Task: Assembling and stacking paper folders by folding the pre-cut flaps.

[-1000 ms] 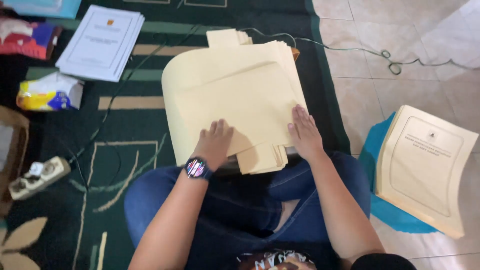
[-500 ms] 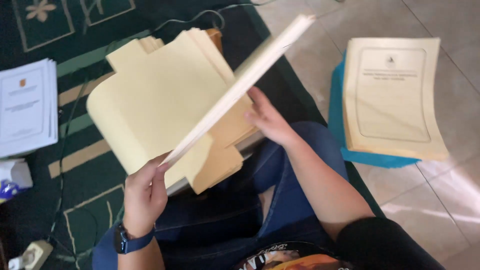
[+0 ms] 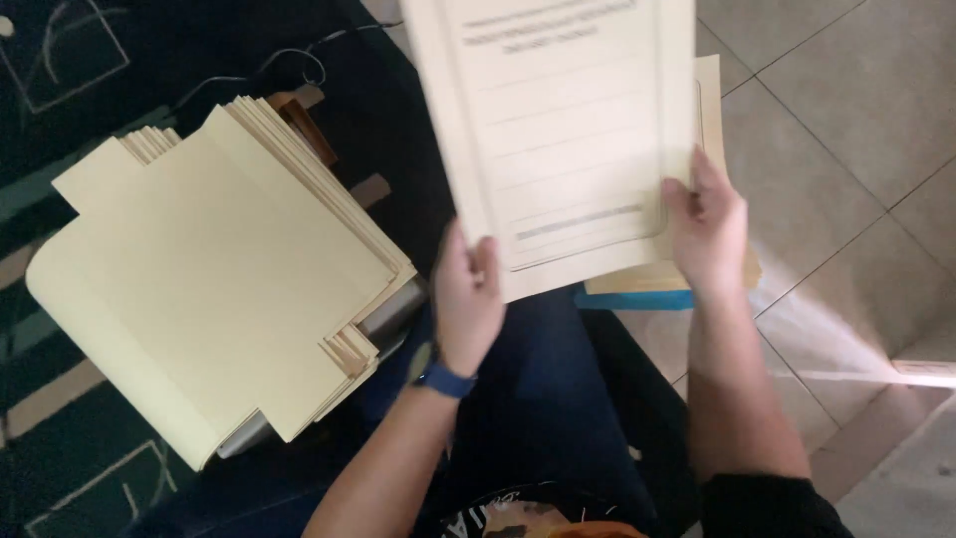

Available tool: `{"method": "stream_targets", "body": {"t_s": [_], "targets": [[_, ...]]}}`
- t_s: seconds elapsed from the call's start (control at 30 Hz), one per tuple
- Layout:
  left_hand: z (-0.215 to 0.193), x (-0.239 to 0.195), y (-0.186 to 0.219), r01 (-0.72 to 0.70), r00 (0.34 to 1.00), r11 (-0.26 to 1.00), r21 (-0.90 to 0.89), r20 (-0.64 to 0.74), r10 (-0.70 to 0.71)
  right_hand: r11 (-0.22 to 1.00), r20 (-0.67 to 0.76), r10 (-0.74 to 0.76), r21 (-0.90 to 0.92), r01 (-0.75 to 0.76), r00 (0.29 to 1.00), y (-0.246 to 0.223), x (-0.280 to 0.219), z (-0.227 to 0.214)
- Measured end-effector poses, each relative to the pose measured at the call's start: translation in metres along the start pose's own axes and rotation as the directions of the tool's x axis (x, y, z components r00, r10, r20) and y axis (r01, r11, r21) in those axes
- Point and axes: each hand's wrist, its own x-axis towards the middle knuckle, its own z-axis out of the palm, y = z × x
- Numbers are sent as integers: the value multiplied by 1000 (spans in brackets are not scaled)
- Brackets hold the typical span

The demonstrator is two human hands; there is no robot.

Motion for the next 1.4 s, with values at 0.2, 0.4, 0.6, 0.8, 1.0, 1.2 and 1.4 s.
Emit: {"method": "stream_targets", "body": {"t_s": [0.2,0.4,0.6,0.8,1.0,1.2,1.4], "targets": [[175,30,-73,66,990,997,46,120,-71,935,36,213,-297,-193,976,76,12,-86],[203,33,-136,-77,996,972,220,67,64,829,57,462,-381,-409,885,167,13,-85],[228,47,-179,94,977,985,146,175,-119,752,53,500,-521,-403,865,209,14,-83],[220,47,-160,153,954,920,360,191,-233,572,107,722,-647,-503,683,179,19,-70],[241,46,-196,2,926,868,497,326,-189,541,125,687,-745,-390,715,226,18,-69],[224,43,-171,142,893,903,405,342,-293,589,130,615,-731,-343,778,236,7,-62],[155,23,-127,-115,982,954,277,174,68,611,168,188,-792,19,968,170,-8,-46]]}}
